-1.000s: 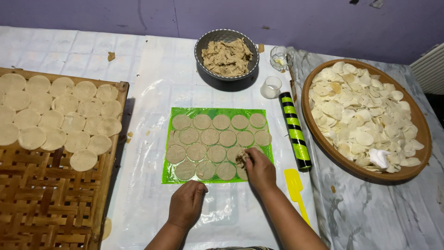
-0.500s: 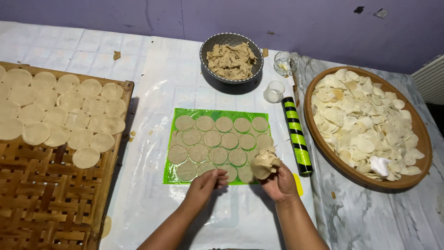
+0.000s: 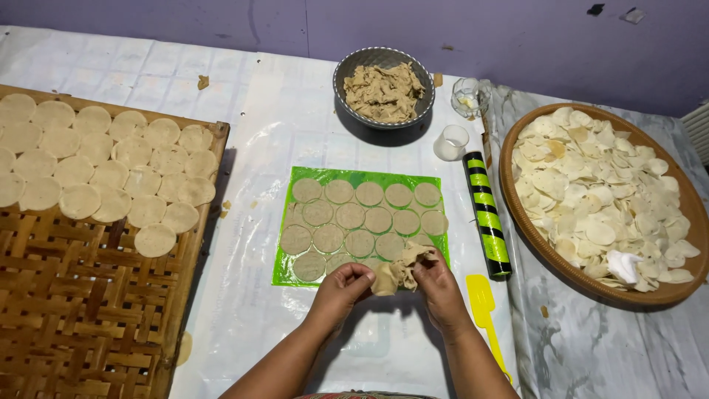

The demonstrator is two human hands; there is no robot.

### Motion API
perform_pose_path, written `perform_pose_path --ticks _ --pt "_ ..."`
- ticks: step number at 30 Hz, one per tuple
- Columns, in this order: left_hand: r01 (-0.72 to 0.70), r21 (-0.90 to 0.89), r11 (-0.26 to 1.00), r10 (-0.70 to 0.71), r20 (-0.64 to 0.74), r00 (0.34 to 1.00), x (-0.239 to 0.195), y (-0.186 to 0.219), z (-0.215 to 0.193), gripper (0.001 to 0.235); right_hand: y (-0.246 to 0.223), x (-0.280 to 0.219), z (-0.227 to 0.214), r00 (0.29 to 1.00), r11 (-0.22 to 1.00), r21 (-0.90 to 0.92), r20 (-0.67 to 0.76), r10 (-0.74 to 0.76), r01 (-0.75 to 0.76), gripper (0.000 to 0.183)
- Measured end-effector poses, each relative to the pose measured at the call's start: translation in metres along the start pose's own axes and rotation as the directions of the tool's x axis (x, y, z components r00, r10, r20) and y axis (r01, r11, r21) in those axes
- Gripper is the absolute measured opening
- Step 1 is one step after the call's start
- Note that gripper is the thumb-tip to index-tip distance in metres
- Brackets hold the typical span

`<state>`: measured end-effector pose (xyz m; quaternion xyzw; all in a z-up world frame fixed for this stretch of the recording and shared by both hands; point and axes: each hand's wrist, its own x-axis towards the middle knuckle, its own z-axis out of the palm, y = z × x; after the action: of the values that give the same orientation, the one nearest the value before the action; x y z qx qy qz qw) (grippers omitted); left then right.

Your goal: The person places dough into a green silicone mold, presses it flat, and uses a yellow spatula to lift the formed circles onto a woven tray. They repeat this process for multiple rows and then use a rolling pin to flatten a new piece of dough on the mat.

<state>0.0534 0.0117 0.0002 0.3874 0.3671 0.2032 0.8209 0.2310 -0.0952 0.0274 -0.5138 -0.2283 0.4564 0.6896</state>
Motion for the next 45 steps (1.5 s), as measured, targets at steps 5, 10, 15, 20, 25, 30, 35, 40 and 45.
perform_pose_path --ticks 5,10,15,20,25,30,35,40,45 --pt "-0.107 0.037 0.994 0.107 0.015 0.994 0.011 -0.011 -0.017 0.006 0.015 0.005 -0.012 0.992 0.897 -0.434 -0.045 -0.117 0.086 0.037" --pt "-0.123 0.156 0.980 0.136 -0.077 0.988 -0.005 0.015 -0.031 0.006 0.020 0.002 -0.023 0.982 0.932 -0.364 -0.178 -0.059 -0.010 0.047" --pt "-0.187 0.159 0.969 0.222 -0.246 0.943 -0.027 0.035 -0.082 0.012 0.027 0.000 -0.048 0.983 0.981 -0.191 -0.168 -0.073 0.040 0.033" --pt "-0.217 0.299 0.929 0.349 -0.515 0.783 -0.062 0.087 -0.145 0.014 0.044 -0.001 -0.078 0.986 0.997 -0.074 -0.169 0.014 -0.027 0.036" --pt "-0.324 0.509 0.798 0.603 -0.647 0.467 -0.064 0.127 -0.237 0.013 0.075 0.010 -0.113 0.984 0.994 -0.091 -0.172 0.039 -0.056 0.042" --pt "-0.513 0.319 0.797 0.582 -0.633 0.510 -0.040 0.161 -0.296 0.013 0.078 0.012 -0.108 0.985 0.990 -0.135 -0.171 0.013 -0.037 0.036" --pt "-0.083 0.624 0.777 0.611 -0.715 0.342 -0.056 0.167 -0.280 0.008 0.107 0.022 -0.145 0.993 0.991 -0.103 -0.080 -0.090 0.082 0.037" --pt "0.214 0.566 0.797 0.499 -0.815 0.296 -0.076 0.177 -0.259 0.008 0.098 0.017 -0.140 0.983 0.988 -0.152 -0.177 -0.053 0.025 0.039" --pt "0.096 0.659 0.746 0.611 -0.735 0.295 -0.070 0.159 -0.284 0.022 0.094 0.011 -0.155 0.996 0.999 0.042 -0.090 0.012 -0.008 0.042"
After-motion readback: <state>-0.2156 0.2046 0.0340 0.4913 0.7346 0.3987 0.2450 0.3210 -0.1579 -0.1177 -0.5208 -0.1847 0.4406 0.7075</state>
